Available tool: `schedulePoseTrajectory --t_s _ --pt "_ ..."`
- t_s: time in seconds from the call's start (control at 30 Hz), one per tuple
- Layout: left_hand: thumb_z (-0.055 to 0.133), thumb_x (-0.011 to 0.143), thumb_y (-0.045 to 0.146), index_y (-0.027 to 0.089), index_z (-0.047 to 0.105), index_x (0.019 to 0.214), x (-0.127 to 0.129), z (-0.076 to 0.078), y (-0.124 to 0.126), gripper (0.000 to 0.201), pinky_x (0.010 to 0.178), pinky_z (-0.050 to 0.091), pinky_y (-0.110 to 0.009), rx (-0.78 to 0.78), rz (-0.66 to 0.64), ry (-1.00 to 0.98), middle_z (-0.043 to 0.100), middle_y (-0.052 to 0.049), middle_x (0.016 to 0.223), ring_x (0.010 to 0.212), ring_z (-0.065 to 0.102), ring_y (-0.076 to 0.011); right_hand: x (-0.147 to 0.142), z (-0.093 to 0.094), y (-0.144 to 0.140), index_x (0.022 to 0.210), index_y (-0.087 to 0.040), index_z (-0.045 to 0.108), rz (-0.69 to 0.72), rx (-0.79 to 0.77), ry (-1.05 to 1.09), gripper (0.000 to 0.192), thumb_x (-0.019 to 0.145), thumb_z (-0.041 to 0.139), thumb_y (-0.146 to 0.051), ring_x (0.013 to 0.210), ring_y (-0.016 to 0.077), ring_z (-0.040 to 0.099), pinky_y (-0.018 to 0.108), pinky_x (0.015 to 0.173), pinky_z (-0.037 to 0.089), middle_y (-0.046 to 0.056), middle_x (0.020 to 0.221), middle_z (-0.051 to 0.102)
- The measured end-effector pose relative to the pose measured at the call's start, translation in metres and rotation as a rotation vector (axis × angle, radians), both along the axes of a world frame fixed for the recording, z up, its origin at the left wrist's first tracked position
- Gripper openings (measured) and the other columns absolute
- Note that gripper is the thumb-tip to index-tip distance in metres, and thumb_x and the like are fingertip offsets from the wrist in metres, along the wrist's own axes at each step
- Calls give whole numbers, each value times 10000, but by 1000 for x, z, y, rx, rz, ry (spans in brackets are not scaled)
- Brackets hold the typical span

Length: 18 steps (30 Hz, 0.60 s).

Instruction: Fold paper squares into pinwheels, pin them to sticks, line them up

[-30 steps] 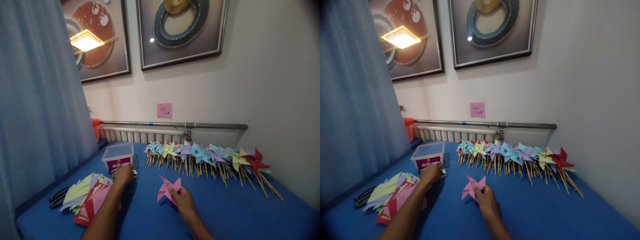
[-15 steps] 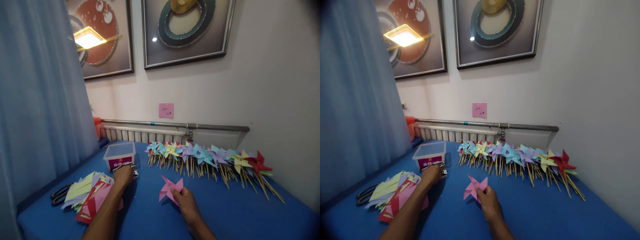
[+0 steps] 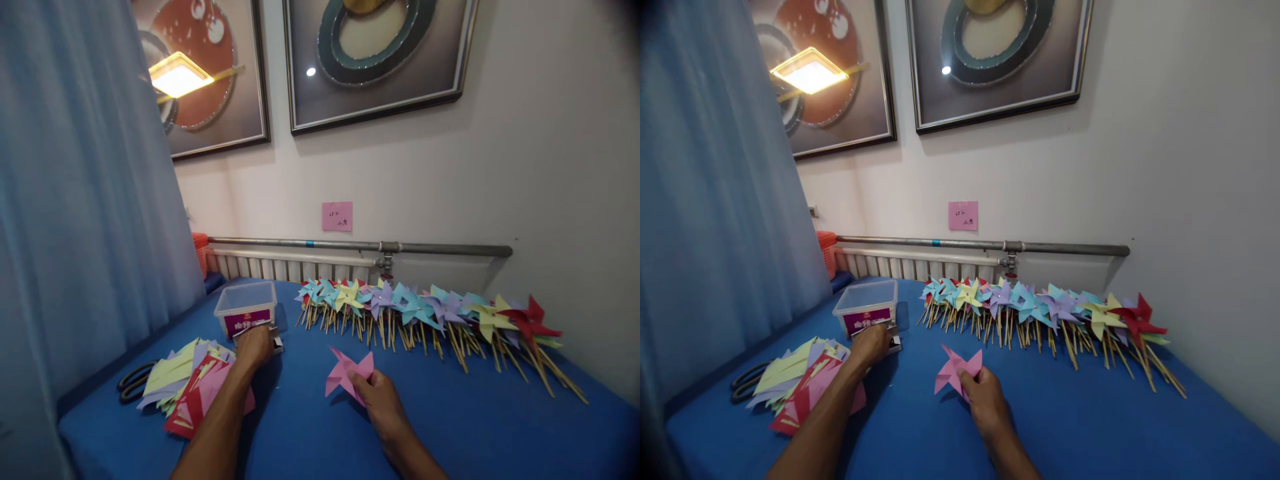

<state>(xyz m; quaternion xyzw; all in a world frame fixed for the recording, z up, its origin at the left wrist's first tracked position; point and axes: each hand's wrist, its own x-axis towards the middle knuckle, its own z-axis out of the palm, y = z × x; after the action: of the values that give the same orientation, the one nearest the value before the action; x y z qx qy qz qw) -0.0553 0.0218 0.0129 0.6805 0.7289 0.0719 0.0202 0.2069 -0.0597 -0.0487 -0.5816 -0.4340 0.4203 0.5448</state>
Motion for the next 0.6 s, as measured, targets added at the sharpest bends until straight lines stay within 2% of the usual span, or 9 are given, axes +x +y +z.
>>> schedulePoseTrajectory --t_s 0.1,0.2,0.27,0.4,0.47,0.6 --pt "445 968 307 139 714 918 2 2 0 321 733 479 -297 7 -96 -211 764 -145 942 858 705 -237 1 3 -2 662 -210 614 2 -4 4 310 644 681 -513 562 161 461 288 543 356 -9 582 558" --pt "417 974 316 148 691 969 18 -4 -5 322 703 460 -252 -53 -312 -368 755 -74 904 808 674 -180 2 6 -4 651 -223 605 -17 -16 15 309 640 681 -522 557 168 468 295 549 363 -18 569 545" --pt "473 939 305 165 703 956 35 -10 -12 270 744 457 -259 -84 -421 -329 756 -60 926 860 672 -186 3 6 -4 661 -222 608 -28 -23 28 320 640 693 -530 564 173 484 295 560 376 -22 565 548" --pt "519 909 298 185 737 947 60 -21 -24 248 826 454 -318 -79 -485 -144 767 -103 986 961 683 -249 6 2 -3 711 -205 627 -5 -13 70 355 661 705 -548 596 185 537 293 584 409 -13 593 597" --pt "515 902 276 196 748 962 61 -21 -25 254 818 459 -308 -96 -524 -111 773 -90 985 951 688 -240 6 0 -3 738 -194 642 -8 -16 69 357 684 700 -542 594 179 544 289 579 409 -8 613 618" --pt "530 858 202 188 765 941 50 -17 -20 250 786 462 -260 -107 -542 -224 776 -47 943 879 678 -190 6 -1 -3 747 -183 650 -25 -28 62 348 693 701 -523 586 170 537 286 570 407 -8 616 621"
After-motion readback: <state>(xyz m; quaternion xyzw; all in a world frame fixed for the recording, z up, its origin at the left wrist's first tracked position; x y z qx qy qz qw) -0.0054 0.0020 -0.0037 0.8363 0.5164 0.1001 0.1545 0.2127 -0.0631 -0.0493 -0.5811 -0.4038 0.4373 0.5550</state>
